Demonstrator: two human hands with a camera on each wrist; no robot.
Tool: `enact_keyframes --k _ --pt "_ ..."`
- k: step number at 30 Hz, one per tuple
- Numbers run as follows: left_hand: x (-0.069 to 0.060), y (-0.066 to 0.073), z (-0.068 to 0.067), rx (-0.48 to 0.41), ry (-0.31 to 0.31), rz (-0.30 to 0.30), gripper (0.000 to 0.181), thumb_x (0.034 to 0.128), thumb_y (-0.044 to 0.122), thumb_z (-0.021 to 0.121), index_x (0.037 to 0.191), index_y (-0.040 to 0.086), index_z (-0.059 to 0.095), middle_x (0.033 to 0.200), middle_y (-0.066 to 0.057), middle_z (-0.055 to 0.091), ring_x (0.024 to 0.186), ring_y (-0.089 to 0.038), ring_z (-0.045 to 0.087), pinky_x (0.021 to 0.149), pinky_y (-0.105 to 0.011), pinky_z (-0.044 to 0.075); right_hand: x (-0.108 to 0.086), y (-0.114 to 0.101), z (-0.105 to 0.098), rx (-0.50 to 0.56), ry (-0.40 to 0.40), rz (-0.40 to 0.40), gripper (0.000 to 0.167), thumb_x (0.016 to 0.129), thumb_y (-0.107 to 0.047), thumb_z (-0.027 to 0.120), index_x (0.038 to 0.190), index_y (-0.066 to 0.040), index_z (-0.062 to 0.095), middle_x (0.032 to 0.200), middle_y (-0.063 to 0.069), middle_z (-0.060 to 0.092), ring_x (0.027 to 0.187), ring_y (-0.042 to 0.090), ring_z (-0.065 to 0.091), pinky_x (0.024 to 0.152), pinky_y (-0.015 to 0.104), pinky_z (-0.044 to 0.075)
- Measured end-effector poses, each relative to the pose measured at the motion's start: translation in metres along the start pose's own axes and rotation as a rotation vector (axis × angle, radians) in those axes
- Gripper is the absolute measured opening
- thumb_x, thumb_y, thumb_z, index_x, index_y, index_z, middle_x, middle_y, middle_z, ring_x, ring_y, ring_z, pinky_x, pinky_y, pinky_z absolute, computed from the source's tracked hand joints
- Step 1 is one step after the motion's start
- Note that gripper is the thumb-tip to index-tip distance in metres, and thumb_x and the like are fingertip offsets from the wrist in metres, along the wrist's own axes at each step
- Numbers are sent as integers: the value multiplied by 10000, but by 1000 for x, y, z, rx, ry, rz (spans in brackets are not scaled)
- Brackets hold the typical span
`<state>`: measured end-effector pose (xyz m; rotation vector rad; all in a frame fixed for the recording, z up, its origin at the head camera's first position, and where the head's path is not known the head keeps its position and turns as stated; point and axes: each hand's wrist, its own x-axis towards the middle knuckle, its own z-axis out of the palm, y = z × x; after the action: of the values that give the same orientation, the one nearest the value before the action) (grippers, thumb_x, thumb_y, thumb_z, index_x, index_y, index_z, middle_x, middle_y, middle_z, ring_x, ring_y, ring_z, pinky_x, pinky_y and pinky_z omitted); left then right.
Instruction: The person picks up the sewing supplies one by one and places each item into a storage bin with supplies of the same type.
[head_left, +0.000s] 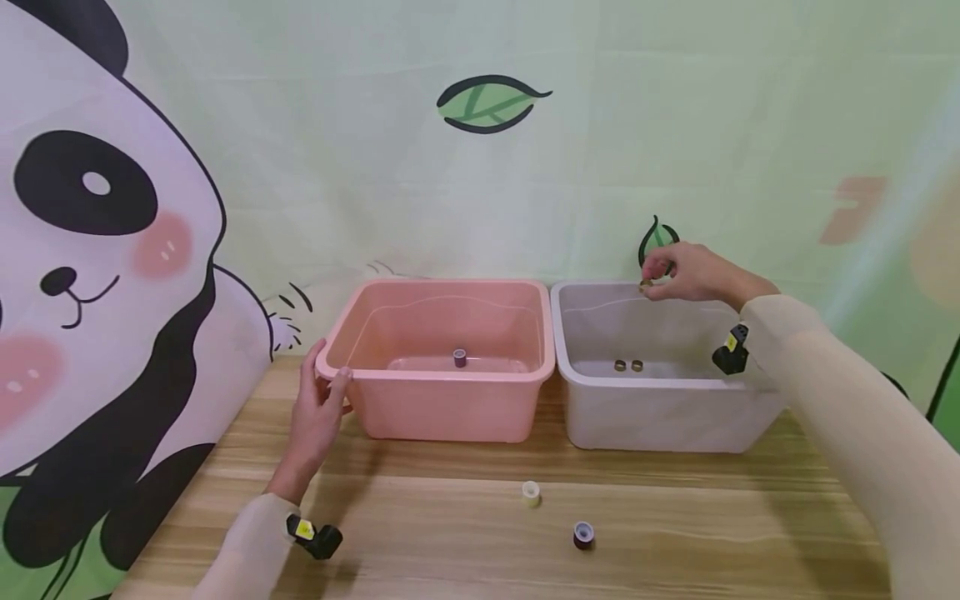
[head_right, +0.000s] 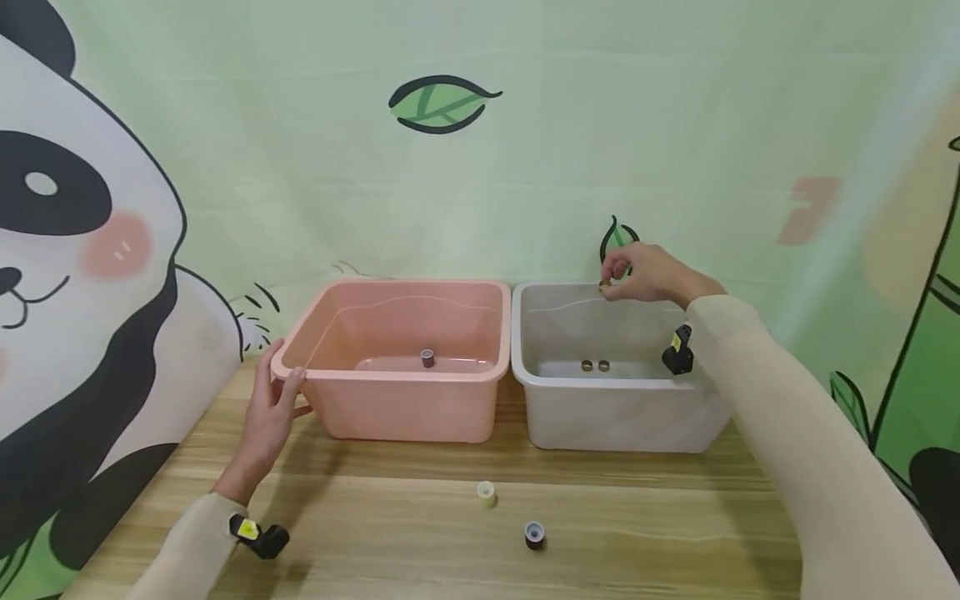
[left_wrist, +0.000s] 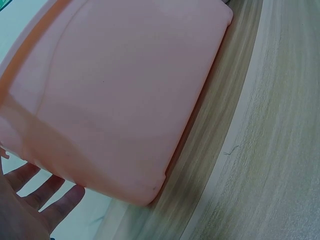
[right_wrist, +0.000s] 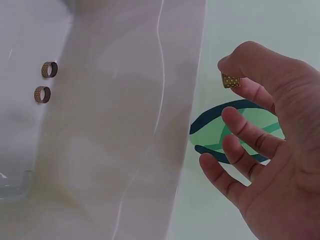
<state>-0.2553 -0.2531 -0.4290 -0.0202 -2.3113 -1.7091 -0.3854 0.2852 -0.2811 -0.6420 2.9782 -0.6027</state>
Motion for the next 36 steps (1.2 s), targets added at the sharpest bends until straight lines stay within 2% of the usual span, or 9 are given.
enact_keyframes --k 13,20,29,36 --pt "0 0 1 -12 0 3 686 1068 478 494 1627 423 101 1652 -68 323 1380 -346 478 993 -597 511 2 2 4 19 2 -16 182 907 -172 757 1046 -76 688 1103 184 643 1028 351 574 828 509 485" --pt "1 -1 1 -6 3 15 687 1060 510 491 1626 424 111 1649 -61 327 1374 -341 486 989 -583 516 1 7 4 8 1 -4 190 909 -178 756 1048 -73 679 1097 184 636 1021 353 573 820 511 489" --pt "3 -3 0 -7 11 13 667 1071 477 488 1625 421 121 1643 -65 336 1364 -332 497 980 -561 529 1 8 4 -6 -17 24 322 911 -205 767 1167 -59 639 1173 236 610 1059 399 563 844 544 493" --pt "3 -4 0 -4 13 8 670 1066 492 490 1623 422 125 1640 -74 339 1356 -340 499 982 -573 526 1 6 4 9 -30 38 365 918 -222 771 1213 -64 626 1207 246 598 1088 407 551 862 553 496"
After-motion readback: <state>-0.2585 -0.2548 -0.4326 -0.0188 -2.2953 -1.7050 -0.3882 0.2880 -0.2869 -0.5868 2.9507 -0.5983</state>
